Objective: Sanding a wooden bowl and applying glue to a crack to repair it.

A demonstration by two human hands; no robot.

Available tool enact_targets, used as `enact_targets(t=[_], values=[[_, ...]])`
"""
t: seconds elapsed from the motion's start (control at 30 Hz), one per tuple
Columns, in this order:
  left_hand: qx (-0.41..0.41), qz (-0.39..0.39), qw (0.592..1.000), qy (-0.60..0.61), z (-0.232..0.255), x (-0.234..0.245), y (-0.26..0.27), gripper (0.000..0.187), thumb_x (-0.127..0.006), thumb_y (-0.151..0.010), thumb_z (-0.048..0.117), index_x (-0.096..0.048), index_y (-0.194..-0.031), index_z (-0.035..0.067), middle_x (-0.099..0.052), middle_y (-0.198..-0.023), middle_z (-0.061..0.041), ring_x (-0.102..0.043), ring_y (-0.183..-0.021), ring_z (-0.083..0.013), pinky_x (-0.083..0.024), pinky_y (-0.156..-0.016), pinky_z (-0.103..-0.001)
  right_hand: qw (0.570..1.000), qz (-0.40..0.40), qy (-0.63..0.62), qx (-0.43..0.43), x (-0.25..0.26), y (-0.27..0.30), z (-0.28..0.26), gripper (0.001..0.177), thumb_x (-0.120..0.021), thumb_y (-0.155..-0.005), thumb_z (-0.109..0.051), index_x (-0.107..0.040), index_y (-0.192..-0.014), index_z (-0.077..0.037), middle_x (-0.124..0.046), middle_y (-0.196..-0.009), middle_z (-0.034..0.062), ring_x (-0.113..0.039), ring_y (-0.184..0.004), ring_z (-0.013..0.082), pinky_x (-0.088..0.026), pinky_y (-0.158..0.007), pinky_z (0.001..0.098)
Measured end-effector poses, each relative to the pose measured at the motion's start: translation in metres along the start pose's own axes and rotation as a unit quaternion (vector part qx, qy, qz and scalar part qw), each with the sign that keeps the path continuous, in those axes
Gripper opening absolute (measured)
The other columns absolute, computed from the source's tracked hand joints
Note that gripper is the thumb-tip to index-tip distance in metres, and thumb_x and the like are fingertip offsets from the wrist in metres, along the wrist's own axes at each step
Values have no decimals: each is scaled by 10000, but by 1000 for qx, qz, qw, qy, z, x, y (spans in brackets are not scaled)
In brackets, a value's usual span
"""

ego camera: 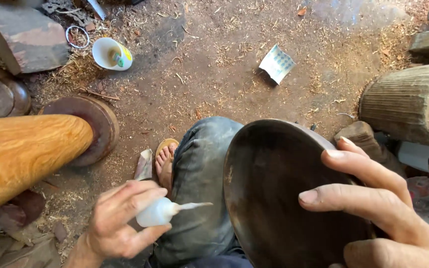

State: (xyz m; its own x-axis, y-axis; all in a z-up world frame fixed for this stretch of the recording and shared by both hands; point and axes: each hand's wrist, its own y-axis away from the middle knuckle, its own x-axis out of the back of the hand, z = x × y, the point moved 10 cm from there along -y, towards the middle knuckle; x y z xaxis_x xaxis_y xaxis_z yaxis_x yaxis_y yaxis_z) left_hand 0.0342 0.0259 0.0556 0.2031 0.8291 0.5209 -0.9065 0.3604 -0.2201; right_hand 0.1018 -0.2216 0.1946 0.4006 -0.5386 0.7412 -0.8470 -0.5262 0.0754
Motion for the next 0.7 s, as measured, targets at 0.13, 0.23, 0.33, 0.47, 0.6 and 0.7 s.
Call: enact_targets(t=[0.13,0.23,0.33,0.47,0.6,0.7], values=[[1,-29,999,19,15,-11,0,459,-790,-827,215,-658,-1199,-20,-767,-1112,-123,-788,-911,-230,-611,-864,-325,999,8,-35,6,-3,14,-10,372,-397,-910,-302,-448,-573,-153,-718,-1172,157,-571,-1359,408,-420,-1325,663],[-28,-58,998,-5,27,-16,-8,473,-741,-891,244,-618,-1259,-28,-746,-1036,-101,-715,-806,-227,-565,-740,-343,997,51,-43,-35,-5,23,-13,423,-387,-901,-158,-323,-484,-133,-720,-1081,111,-549,-1337,342,-411,-1331,630],[-39,-77,996,-2,32,-23,-7,500,-718,-918,349,-613,-1251,-8,-703,-892,-81,-632,-679,-234,-498,-631,-359,995,66,-40,-56,-7,26,-24,450,-373,-911,-177,-334,-466,-129,-727,-1071,107,-565,-1327,334,-424,-1330,617],[-45,-69,997,-1,36,-24,-9,515,-742,-901,373,-629,-1212,-22,-696,-859,-96,-629,-653,-247,-510,-627,-360,993,88,-38,-66,-3,28,-29,489,-364,-914,-224,-403,-436,-129,-736,-1063,114,-588,-1310,335,-441,-1325,610],[-20,-65,998,9,30,-27,-8,462,-738,-888,343,-644,-1195,11,-678,-836,-57,-627,-642,-224,-509,-612,-339,994,82,-45,-51,-2,28,-32,480,-383,-901,-250,-469,-444,-134,-738,-1087,123,-583,-1317,347,-440,-1327,633],[-20,-65,998,5,31,-26,-8,445,-743,-885,318,-644,-1183,3,-713,-899,-59,-650,-667,-229,-523,-634,-341,995,79,-36,-44,-3,28,-32,492,-353,-919,-254,-454,-452,-136,-743,-1069,117,-578,-1304,346,-430,-1323,631]])
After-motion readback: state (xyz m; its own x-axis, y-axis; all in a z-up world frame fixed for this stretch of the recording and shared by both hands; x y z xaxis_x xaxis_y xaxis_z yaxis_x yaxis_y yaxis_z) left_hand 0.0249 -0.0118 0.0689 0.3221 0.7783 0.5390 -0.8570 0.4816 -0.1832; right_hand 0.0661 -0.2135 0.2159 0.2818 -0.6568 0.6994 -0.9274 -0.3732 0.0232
